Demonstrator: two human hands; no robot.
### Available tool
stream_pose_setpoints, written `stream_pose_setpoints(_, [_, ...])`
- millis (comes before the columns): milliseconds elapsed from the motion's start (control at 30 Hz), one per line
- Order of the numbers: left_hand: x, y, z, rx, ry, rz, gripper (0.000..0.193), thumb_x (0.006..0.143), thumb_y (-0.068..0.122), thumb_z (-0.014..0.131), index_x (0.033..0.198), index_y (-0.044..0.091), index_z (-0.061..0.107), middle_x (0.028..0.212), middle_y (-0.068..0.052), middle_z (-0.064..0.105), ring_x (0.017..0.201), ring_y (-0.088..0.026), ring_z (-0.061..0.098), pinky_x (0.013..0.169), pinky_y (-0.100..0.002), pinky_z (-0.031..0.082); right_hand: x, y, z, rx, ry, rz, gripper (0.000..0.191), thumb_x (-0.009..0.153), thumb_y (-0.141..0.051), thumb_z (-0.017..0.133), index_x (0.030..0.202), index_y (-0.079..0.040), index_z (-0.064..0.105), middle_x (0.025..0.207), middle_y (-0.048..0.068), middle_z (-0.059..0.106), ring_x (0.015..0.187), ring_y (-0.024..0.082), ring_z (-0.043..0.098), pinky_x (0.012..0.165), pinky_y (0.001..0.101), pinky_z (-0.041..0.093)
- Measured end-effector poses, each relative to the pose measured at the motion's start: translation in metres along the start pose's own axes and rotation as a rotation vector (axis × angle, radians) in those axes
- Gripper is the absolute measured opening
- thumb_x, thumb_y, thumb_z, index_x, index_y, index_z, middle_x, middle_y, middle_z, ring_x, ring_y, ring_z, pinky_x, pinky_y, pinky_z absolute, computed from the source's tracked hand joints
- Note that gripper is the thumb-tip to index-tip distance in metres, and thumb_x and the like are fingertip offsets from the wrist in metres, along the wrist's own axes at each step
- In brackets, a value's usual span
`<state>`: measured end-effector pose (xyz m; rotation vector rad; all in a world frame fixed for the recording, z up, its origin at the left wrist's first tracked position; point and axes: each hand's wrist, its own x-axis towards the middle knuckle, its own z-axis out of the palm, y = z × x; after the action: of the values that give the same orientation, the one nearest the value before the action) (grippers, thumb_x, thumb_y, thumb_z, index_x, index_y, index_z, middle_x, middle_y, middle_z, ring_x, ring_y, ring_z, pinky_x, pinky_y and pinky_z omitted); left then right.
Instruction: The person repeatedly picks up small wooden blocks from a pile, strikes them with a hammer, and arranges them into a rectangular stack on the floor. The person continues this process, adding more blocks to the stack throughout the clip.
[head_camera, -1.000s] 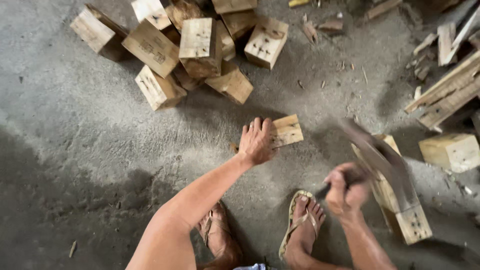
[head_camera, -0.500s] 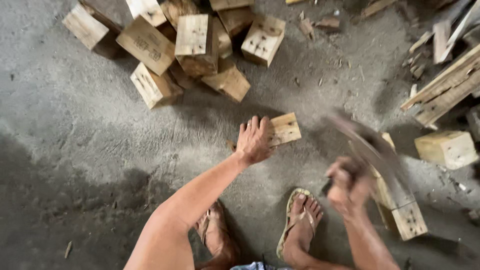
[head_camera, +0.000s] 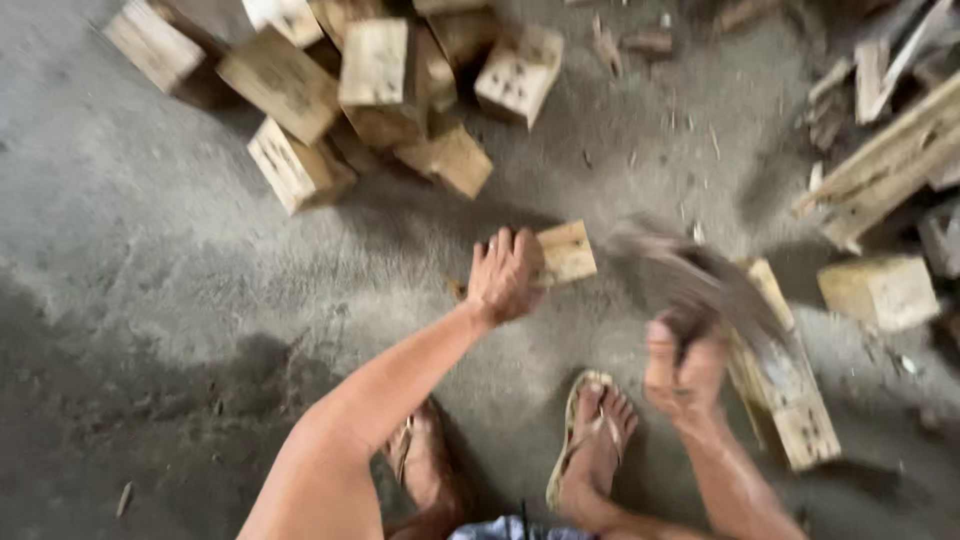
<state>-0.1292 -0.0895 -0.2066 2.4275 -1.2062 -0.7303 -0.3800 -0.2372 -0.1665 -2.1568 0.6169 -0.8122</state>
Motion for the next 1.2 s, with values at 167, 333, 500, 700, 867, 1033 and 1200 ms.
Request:
stream_pose_setpoints(167, [0.003,-0.001,-0.002,-0.017,-0.059,-0.031,0.1,0.07,0.035,0.087,0.147,0.004,0.033,0.129,-0.019,0.046,0.128,-0.037,0.047,0.105,-0.053,0.037,0.022,0.01,0.029,-0.602,-0.528,0.374,0.041,0.102,-0.044,0.056,0.094,-0.003,0.061,0.073,0.025,0.064,0.067,0.044,0.063,0.064,0.0532,0.052])
stream_pose_setpoints(333, [-0.003,0.006,-0.007,0.013,0.056,-0.004,0.109,0.066,0.042,0.09,0.146,0.0,0.03,0.132,-0.021,0.044,0.127,-0.039,0.046,0.103,-0.054,0.037,0.031,-0.007,0.035,-0.431,-0.521,0.297,0.048,0.094,-0.048,0.059,0.104,0.0,0.063,0.075,0.027,0.07,0.072,0.049,0.068,0.066,0.0557,0.053])
stream_pose_setpoints(500, [-0.007,0.031,-0.005,-0.242,0.113,-0.444,0.106,0.072,0.043,0.087,0.15,0.004,0.026,0.135,-0.018,0.044,0.129,-0.036,0.045,0.106,-0.053,0.037,0.004,-0.011,0.013,-0.329,-0.29,0.413,0.044,0.099,-0.045,0.061,0.1,-0.001,0.064,0.074,0.021,0.066,0.067,0.038,0.067,0.064,0.0473,0.053])
stream_pose_setpoints(700, [-0.037,0.064,-0.02,-0.422,-0.115,-0.335,0.12,0.07,0.039,0.086,0.157,-0.004,0.015,0.14,-0.024,0.042,0.123,-0.037,0.052,0.103,-0.048,0.052,-0.032,0.012,-0.002,-0.005,-0.073,0.559,0.031,0.106,-0.031,0.058,0.094,-0.003,0.058,0.067,0.004,0.059,0.06,0.013,0.057,0.058,0.0324,0.047])
stream_pose_setpoints(867, [-0.019,0.031,-0.041,0.017,-0.079,-0.097,0.118,0.066,0.043,0.092,0.148,-0.004,0.022,0.143,-0.025,0.04,0.134,-0.039,0.041,0.112,-0.052,0.04,-0.035,0.001,-0.01,-0.056,-0.108,0.55,0.033,0.103,-0.035,0.058,0.091,-0.004,0.058,0.063,0.003,0.059,0.057,0.015,0.059,0.056,0.0332,0.048])
stream_pose_setpoints(1033, [0.042,-0.001,-0.043,0.12,0.012,0.295,0.131,0.049,0.032,0.099,0.152,0.004,0.022,0.152,-0.02,0.036,0.138,-0.04,0.036,0.112,-0.054,0.034,-0.006,-0.028,-0.022,-0.026,-0.173,0.47,0.032,0.105,-0.034,0.057,0.092,-0.005,0.061,0.07,0.003,0.061,0.062,0.015,0.059,0.056,0.0327,0.049])
stream_pose_setpoints(1200, [0.046,0.001,-0.017,-0.068,-0.136,0.129,0.114,0.065,0.034,0.094,0.153,0.006,0.028,0.155,-0.018,0.042,0.144,-0.042,0.041,0.119,-0.055,0.035,0.043,-0.036,-0.054,0.181,0.074,-0.03,0.021,0.11,-0.026,0.057,0.101,-0.008,0.062,0.077,0.0,0.063,0.062,0.008,0.061,0.056,0.0222,0.049])
